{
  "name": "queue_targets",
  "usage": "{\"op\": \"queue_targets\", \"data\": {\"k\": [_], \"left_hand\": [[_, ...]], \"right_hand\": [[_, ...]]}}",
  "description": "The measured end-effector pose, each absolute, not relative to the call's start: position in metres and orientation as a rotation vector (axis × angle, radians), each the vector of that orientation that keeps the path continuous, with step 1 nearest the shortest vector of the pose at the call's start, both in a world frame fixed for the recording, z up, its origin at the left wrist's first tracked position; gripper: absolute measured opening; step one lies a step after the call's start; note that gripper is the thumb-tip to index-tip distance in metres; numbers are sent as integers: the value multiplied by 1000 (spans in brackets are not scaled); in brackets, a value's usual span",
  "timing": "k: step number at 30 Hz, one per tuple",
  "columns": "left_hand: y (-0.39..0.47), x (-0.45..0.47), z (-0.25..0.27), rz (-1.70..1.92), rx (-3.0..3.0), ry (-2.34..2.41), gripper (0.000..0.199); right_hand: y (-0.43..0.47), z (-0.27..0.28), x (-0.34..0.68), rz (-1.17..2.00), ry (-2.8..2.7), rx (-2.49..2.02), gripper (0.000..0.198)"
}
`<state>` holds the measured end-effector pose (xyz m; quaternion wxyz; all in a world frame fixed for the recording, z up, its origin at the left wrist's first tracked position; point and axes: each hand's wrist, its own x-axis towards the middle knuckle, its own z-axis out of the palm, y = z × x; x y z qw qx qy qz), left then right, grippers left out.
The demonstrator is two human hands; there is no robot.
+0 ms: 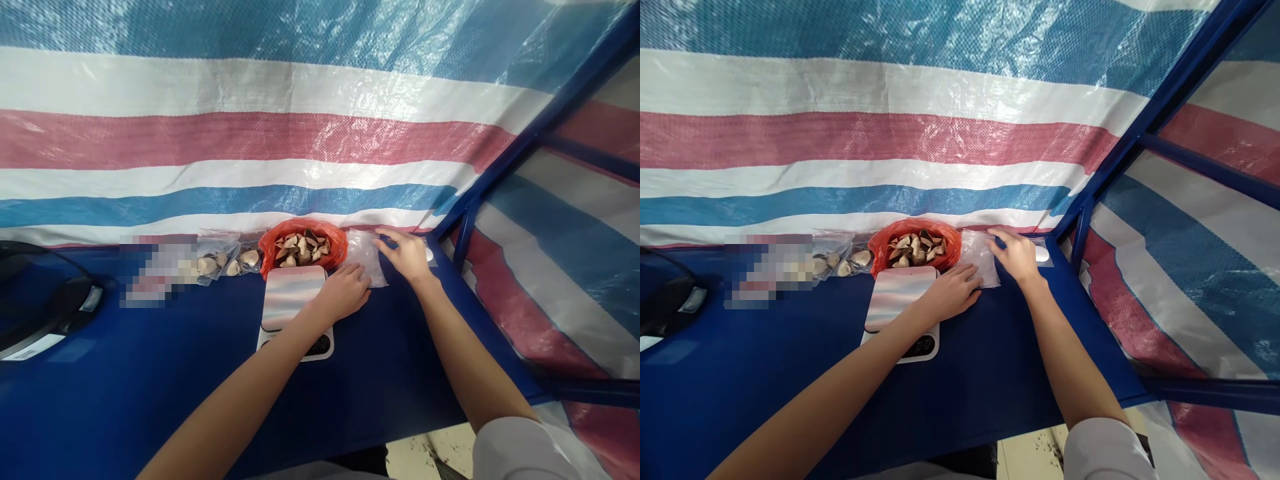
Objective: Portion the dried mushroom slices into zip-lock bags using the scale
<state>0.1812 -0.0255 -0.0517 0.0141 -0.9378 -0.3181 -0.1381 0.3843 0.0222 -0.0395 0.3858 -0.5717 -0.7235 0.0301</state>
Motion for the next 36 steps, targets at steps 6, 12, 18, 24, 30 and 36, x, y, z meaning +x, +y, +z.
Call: {"op": "queue_targets", "data": {"k": [6, 12, 18, 24, 30, 36], "left_hand": [[-26, 184, -51, -357, -2931, -1010, 26], [-28, 182, -48, -364, -2950, -999, 28], [-26, 177, -52, -314, -2920, -1041, 32], [-25, 176, -58, -285, -2915, -1073, 36], [-27, 177, -59, -256, -2915, -1103, 42], [-32, 176, -49, -442, -2886, -1126, 29]], "right_hand": [[23, -62, 362, 295, -2024, -1242, 28], [44, -77, 366, 287, -2191, -1229, 36], [51, -83, 368, 127, -2381, -1209, 37], [52, -79, 363, 44, -2456, -1138, 35], [56, -73, 361, 64, -2504, -1126, 35], [47, -59, 369, 199, -2203, -1194, 37]]}}
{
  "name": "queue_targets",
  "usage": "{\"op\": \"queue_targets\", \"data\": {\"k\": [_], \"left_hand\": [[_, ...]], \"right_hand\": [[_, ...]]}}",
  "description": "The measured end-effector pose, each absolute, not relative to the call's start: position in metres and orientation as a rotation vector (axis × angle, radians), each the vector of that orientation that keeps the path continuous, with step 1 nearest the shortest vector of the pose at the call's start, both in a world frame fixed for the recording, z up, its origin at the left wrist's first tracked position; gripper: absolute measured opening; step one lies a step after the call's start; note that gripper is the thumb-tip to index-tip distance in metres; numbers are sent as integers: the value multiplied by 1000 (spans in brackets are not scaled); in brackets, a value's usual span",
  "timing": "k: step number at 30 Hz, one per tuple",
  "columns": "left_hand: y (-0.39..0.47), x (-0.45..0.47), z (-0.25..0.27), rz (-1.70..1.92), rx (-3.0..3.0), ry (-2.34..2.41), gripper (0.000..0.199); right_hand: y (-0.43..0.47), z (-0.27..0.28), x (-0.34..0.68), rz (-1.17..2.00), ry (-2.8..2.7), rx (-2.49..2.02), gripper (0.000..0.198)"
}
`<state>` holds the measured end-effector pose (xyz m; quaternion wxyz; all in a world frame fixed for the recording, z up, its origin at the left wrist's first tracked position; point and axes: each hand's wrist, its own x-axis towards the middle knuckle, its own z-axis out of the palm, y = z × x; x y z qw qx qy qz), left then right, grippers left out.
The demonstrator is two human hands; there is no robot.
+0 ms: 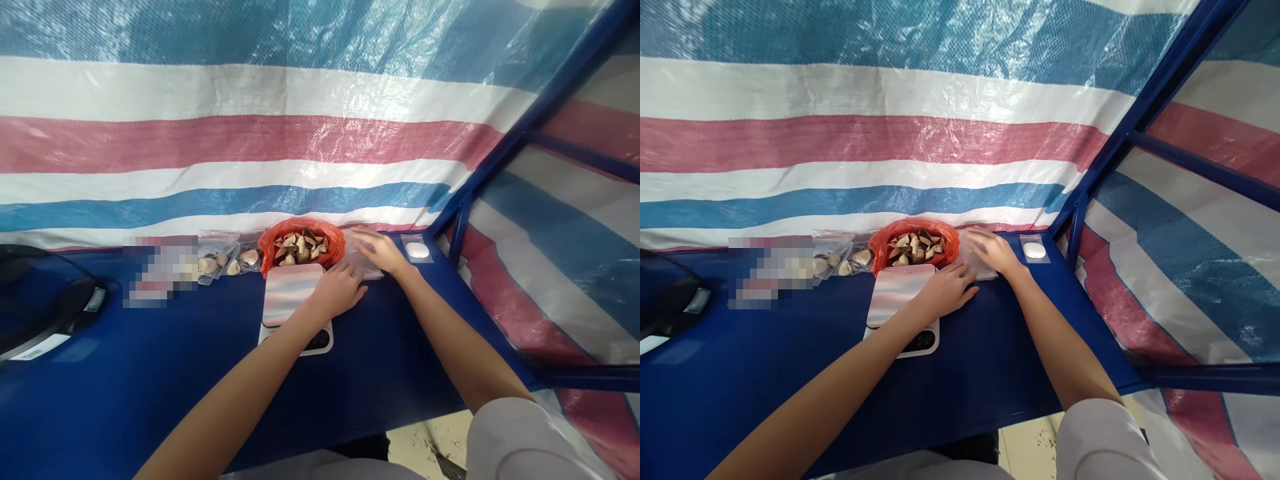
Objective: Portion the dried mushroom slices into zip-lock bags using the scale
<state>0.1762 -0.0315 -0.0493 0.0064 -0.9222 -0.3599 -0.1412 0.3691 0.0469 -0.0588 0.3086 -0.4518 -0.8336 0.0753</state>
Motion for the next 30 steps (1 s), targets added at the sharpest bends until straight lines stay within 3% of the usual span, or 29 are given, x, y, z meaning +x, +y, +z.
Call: {"op": "queue_targets", "data": {"k": [8, 17, 23, 30], "left_hand": [[-42, 138, -31, -712, -2788, -1175, 32], [-62, 27, -46, -984, -2475, -1564, 38], [-74, -20, -64, -917, -2389, -1713, 45], [-84, -22, -70, -601, -2425, -1806, 56]], "right_hand": [[-19, -47, 359, 281, -2060, -1180, 30], [-68, -68, 325, 85, -2325, -1371, 31], [-68, -80, 322, 33, -2373, -1357, 34], [-70, -82, 323, 24, -2443, -1360, 43]]}}
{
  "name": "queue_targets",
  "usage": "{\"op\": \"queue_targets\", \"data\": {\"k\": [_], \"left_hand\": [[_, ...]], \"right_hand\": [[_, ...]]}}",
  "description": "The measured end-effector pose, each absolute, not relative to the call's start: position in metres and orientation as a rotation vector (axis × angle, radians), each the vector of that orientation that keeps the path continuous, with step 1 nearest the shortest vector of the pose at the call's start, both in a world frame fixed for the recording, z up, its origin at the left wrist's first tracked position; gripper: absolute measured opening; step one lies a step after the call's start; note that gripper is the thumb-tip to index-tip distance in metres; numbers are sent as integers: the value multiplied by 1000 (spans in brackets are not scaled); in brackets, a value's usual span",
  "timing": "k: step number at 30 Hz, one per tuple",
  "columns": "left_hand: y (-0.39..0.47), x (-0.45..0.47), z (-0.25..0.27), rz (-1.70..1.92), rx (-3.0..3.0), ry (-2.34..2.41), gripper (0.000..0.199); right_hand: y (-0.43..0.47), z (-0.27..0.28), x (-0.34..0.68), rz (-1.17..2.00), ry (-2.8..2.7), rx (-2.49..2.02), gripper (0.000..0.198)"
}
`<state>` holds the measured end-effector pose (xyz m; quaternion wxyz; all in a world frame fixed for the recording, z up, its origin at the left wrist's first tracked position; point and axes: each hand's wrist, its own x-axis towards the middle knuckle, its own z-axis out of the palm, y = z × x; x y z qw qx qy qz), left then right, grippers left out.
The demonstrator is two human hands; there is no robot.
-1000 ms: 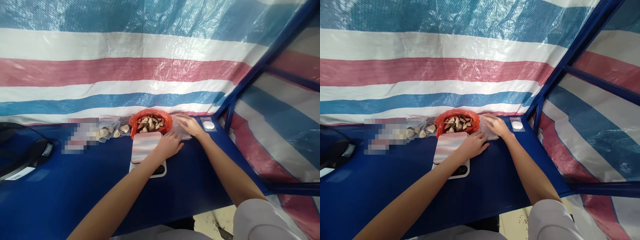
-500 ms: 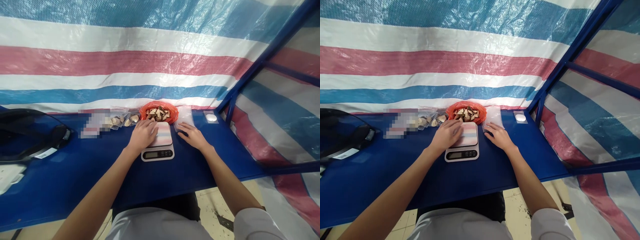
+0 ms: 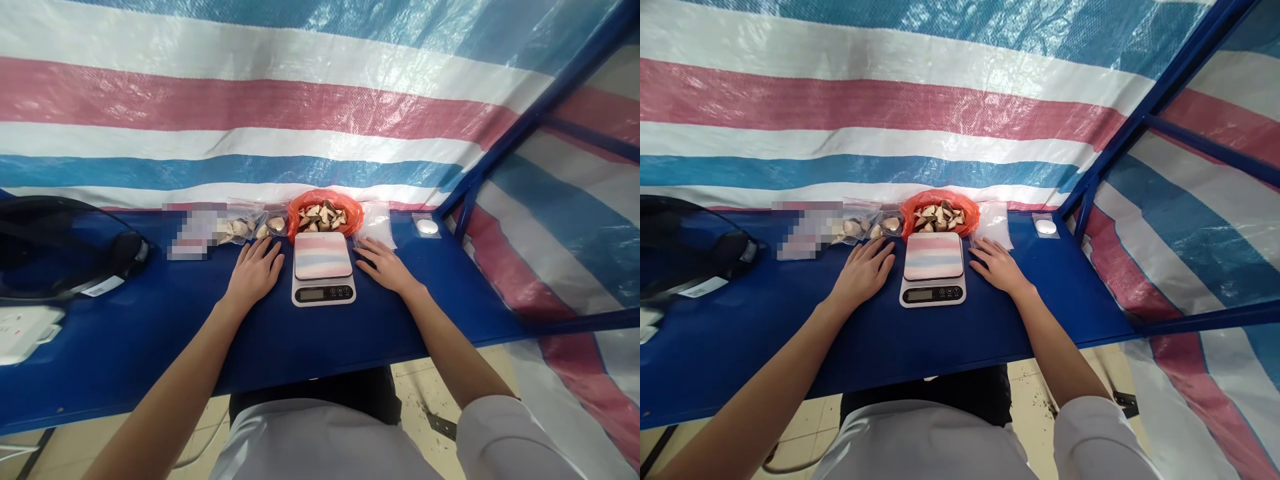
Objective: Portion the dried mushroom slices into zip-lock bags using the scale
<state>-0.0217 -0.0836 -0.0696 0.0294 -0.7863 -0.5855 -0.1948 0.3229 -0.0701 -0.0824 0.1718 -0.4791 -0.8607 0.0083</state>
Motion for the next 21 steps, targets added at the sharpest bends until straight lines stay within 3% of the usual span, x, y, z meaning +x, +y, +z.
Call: {"op": "queue_targets", "data": {"k": [7, 21], "left_hand": [[-83, -19, -70, -450, -2426, -1880, 55], [-81, -21, -74, -512, -2415, -1873, 51]], "right_hand": [[-71, -82, 319, 16, -2448, -1383, 44], [-72, -83, 318, 22, -2439, -1411, 43]]}}
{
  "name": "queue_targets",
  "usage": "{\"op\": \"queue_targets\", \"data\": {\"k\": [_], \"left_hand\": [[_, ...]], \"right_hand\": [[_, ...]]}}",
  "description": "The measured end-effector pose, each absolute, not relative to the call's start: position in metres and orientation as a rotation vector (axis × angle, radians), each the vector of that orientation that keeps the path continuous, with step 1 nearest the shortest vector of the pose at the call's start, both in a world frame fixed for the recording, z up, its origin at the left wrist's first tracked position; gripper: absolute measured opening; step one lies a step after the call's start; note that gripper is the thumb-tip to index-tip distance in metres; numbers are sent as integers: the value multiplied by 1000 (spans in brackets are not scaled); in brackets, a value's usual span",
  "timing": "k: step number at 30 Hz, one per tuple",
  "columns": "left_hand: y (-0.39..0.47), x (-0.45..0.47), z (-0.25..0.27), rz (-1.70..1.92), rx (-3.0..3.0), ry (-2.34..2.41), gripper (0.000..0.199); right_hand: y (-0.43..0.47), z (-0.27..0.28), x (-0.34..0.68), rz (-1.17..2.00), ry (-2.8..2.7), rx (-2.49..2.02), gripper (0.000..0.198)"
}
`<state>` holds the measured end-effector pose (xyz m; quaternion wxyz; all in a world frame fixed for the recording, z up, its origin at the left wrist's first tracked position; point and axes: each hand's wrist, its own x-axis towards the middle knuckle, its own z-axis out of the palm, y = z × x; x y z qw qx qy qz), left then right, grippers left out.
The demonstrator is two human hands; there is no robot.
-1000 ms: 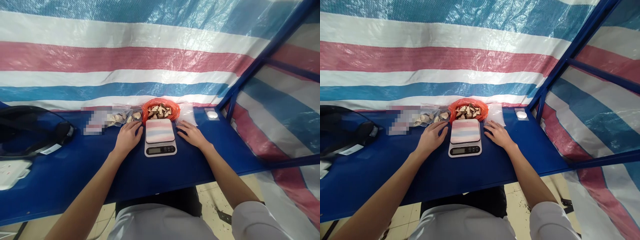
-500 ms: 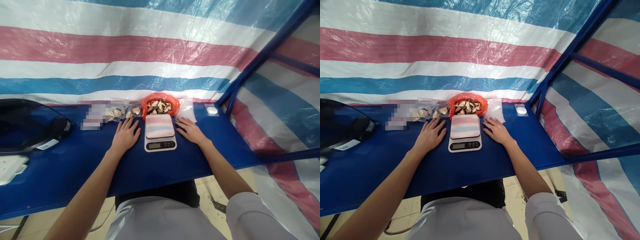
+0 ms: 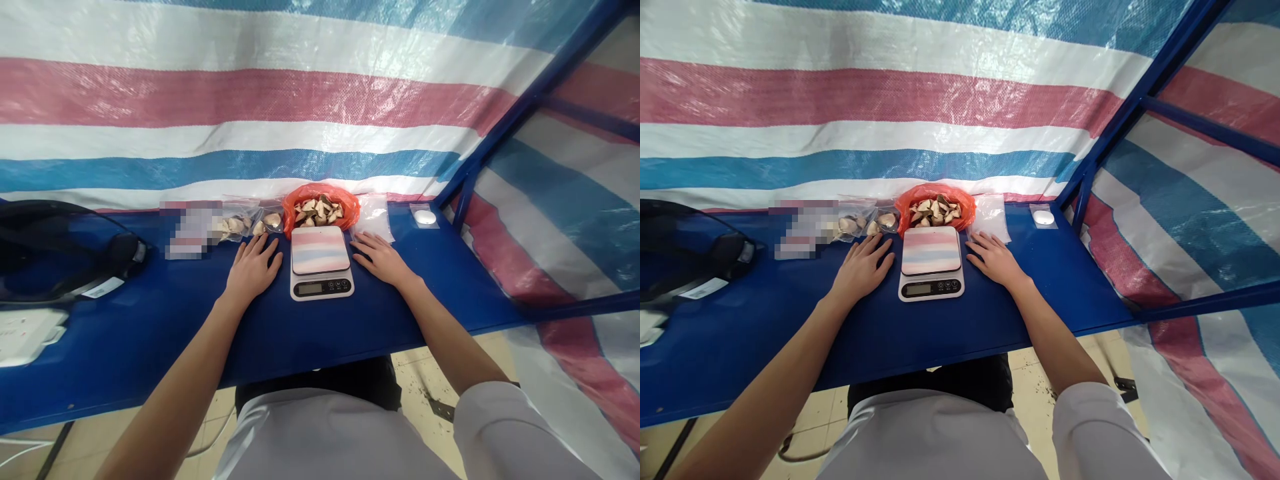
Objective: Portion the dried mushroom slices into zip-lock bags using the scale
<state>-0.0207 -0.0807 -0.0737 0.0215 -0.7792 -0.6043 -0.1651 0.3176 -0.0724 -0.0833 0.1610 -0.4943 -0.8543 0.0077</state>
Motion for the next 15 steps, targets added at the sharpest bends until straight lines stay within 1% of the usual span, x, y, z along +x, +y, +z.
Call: {"op": "queue_targets", "data": {"k": [3, 10, 13, 15], "left_hand": [[-80, -23, -75, -581, -2422, -1864, 50], [-77, -27, -59, -979, -2430, -1570, 43], [-65, -37, -44, -987, -2382, -1489, 40], [-53, -49, -36, -910, -2351, -1489, 40]], "right_hand": [[-73, -82, 318, 65, -2418, -1410, 41], [-75, -65, 319, 115, -2279, -1347, 38], [-69, -60, 317, 102, -2247, -1364, 34], [-64, -60, 315, 85, -2253, -1373, 33]]}}
